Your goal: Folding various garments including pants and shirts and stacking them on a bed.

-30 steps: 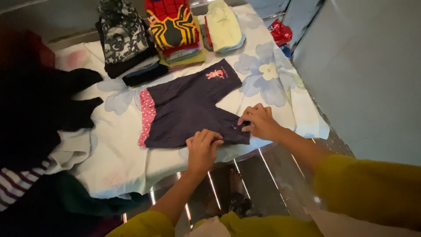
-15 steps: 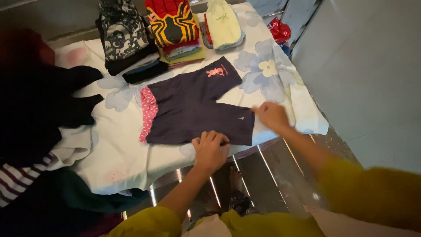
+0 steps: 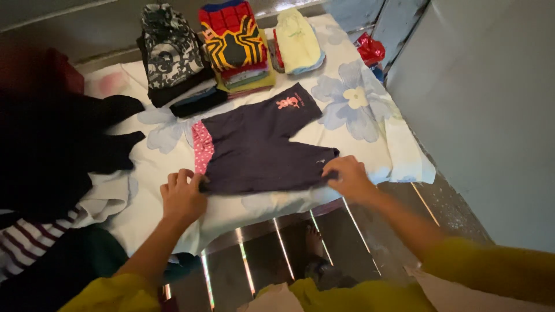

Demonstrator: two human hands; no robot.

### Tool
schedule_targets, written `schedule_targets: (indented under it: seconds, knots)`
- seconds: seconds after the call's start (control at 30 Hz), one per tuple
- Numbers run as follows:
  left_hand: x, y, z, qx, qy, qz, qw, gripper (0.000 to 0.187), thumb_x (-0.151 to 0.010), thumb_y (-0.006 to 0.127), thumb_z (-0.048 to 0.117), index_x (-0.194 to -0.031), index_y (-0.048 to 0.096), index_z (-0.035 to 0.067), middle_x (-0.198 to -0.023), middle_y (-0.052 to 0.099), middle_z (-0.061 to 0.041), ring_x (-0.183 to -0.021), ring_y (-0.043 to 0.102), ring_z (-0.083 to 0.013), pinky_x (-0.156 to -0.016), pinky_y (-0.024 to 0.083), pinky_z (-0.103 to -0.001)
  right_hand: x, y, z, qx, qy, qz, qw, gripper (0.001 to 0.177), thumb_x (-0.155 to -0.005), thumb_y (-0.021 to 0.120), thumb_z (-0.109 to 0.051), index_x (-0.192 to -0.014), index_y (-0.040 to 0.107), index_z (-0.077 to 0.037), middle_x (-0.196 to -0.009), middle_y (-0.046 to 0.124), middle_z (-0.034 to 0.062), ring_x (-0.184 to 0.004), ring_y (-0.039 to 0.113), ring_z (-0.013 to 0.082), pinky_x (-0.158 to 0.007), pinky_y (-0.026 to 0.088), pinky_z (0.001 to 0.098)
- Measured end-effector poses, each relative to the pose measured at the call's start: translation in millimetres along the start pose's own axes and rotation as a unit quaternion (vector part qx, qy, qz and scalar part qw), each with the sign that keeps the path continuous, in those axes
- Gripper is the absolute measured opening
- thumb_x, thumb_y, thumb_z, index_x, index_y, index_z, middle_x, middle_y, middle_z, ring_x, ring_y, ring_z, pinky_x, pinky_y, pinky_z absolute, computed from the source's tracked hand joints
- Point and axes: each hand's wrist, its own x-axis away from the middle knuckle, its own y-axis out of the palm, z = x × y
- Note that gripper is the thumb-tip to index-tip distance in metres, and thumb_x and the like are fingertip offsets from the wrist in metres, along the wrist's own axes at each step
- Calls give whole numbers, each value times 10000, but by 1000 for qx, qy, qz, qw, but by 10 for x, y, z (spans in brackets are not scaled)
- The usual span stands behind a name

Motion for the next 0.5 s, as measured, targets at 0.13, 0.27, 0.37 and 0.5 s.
schedule_targets:
  seconds: [0.13, 0.27, 0.37, 0.5]
  knots:
    - [-108, -227, 17, 116, 145, 111, 976, 353, -641, 725, 185, -988, 656, 175, -1148, 682, -44, -1191, 585, -344, -896, 444, -522, -250, -296, 326, -249, 124, -26, 960, 264, -817, 732, -160, -1076, 745, -112, -948, 715, 31, -882, 631, 183, -768, 510, 339]
    - [-307, -2, -196, 235, 51, -44, 970, 285, -765, 741, 229, -1038, 705, 153, -785, 682, -59, -793, 693, -265, -791, 559, -418, -721, -318, 658, -399, 189, -33, 897, 238, -905, 708, -138, -1117, 692, -29, -932, 697, 81, -821, 638, 152, -716, 514, 297]
    - [-595, 30, -180, 348, -32, 0, 937, 332, -827, 752, 262, -1112, 698, 101, -692, 677, -21, -641, 681, -199, -629, 543, -358, -1336, -431, 580, -464, 200, 28, 863, 299, -904, 712, -134, -1174, 637, -27, -994, 698, 73, -871, 667, 128, -772, 534, 279]
    - [-1089, 117, -170, 576, -221, 43, 786, 462, -865, 763, 371, -1191, 675, 57, -701, 616, -46, -586, 564, -144, -512, 460, -303, -2215, -329, 740, -477, 184, 52, 858, 324, -934, 702, -184, -1226, 634, -60, -1065, 720, 63, -939, 683, 135, -834, 553, 286]
